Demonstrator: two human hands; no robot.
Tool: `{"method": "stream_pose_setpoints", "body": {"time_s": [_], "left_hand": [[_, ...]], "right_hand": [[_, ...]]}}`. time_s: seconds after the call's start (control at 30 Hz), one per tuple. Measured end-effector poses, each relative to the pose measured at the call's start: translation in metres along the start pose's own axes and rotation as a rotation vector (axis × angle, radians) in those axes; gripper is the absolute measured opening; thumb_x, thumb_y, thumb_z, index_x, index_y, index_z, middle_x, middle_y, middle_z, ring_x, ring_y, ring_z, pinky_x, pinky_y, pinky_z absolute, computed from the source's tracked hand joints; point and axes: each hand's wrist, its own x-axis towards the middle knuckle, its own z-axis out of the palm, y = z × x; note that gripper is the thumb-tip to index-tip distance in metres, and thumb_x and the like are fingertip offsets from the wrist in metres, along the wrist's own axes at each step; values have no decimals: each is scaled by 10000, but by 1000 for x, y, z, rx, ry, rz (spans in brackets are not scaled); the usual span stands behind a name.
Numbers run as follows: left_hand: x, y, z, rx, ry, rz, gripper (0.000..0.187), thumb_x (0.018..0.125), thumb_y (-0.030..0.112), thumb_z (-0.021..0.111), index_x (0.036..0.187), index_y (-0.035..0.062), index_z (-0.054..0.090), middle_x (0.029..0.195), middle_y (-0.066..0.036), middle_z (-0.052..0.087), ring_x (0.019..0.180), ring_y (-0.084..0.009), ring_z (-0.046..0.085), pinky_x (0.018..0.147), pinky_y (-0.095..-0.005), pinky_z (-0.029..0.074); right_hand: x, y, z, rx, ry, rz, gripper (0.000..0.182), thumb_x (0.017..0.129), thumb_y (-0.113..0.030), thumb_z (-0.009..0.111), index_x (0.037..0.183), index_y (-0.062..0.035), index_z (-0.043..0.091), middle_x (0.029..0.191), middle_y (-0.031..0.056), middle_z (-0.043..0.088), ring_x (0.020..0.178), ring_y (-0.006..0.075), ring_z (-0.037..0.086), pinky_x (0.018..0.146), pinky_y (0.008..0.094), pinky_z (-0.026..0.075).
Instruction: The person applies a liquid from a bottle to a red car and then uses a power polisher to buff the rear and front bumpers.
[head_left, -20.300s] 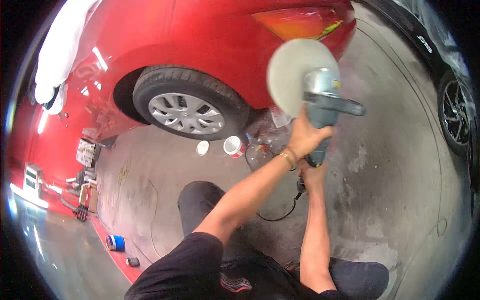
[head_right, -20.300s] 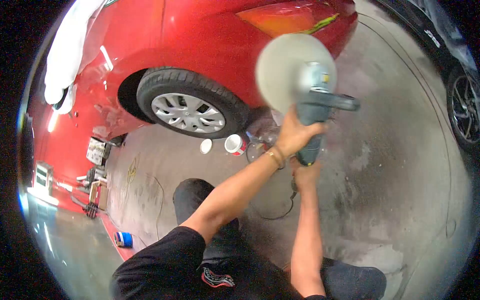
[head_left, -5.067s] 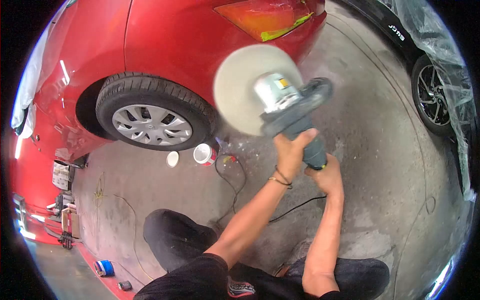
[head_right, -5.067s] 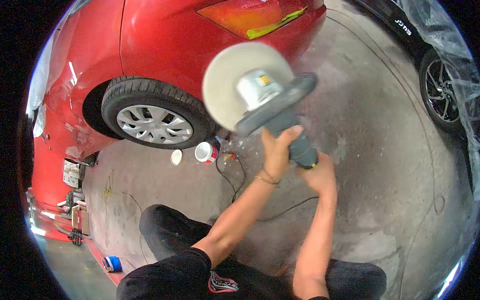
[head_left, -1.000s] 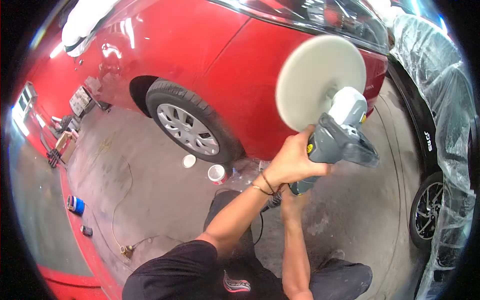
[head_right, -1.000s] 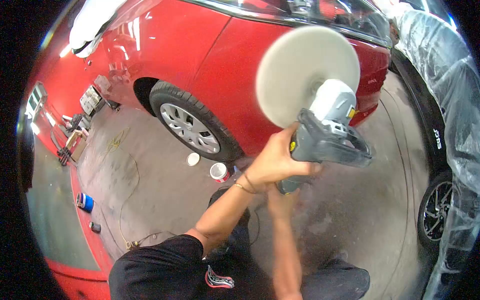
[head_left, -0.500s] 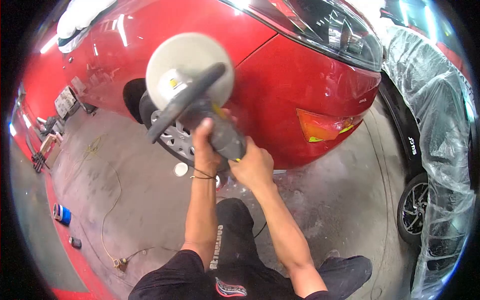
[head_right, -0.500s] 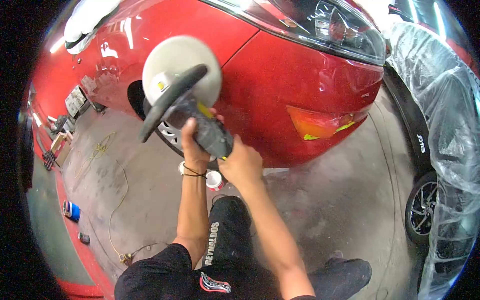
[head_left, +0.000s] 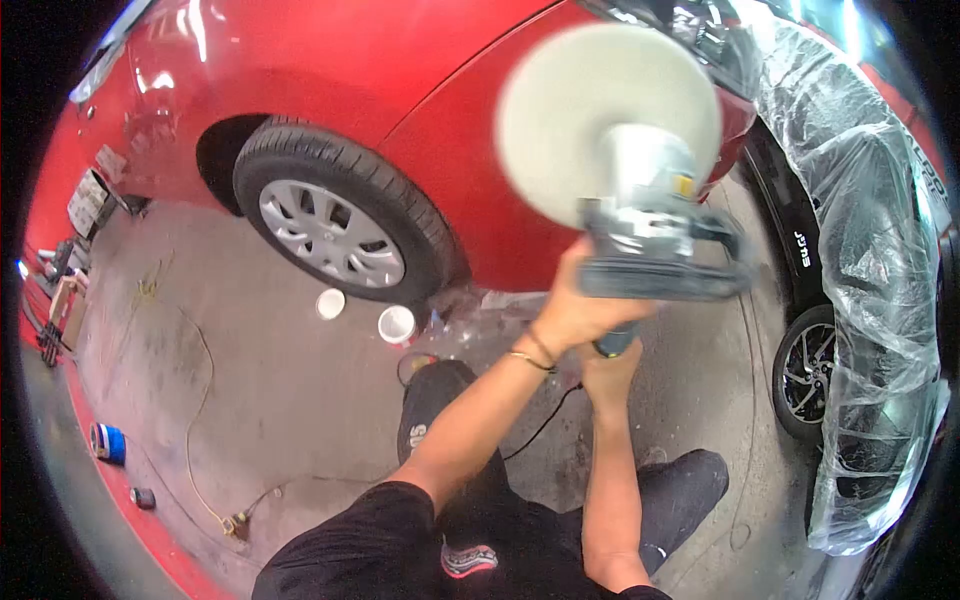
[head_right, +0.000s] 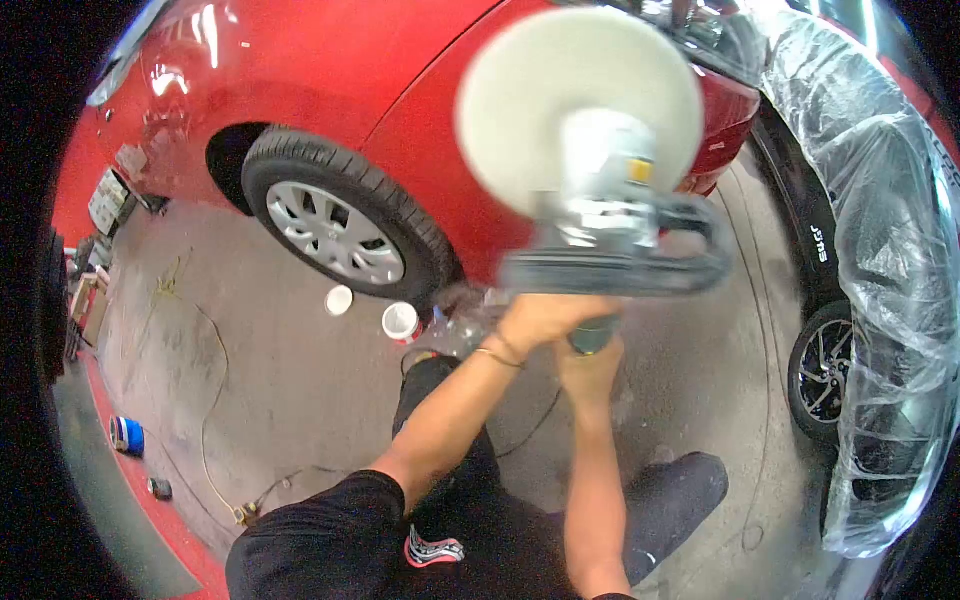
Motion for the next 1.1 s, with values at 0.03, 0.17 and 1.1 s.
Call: {"method": "stream_pose_setpoints", "body": {"time_s": [0.03,0.17,1.1], "left_hand": [[2,-2,9,66,-12,69,824,758,193,988,1434,-56,589,1136,-134,783,1071,-216,742,969,-390,611],[-20,-3,5,257,-45,-47,934,711,201,1026,1460,-43,522,1276,-151,740,1155,-227,716,1032,-394,582],[-11,-121,184,-382,630,87,564,912,331,791,1325,-19,634,1217,-151,706,1104,-264,714,957,-424,598]], "right_hand": [[-3,23,-4,46,8,-4,393,883,-131,890,1188,41,712,1044,105,786,956,206,743,863,381,585],[-37,87,17,-139,290,4,338,900,-113,858,1168,44,725,1076,113,787,973,196,740,884,359,585],[119,32,-217,-588,-500,-208,385,734,-180,867,1073,-52,736,893,249,762,912,476,760,794,526,598]]}}
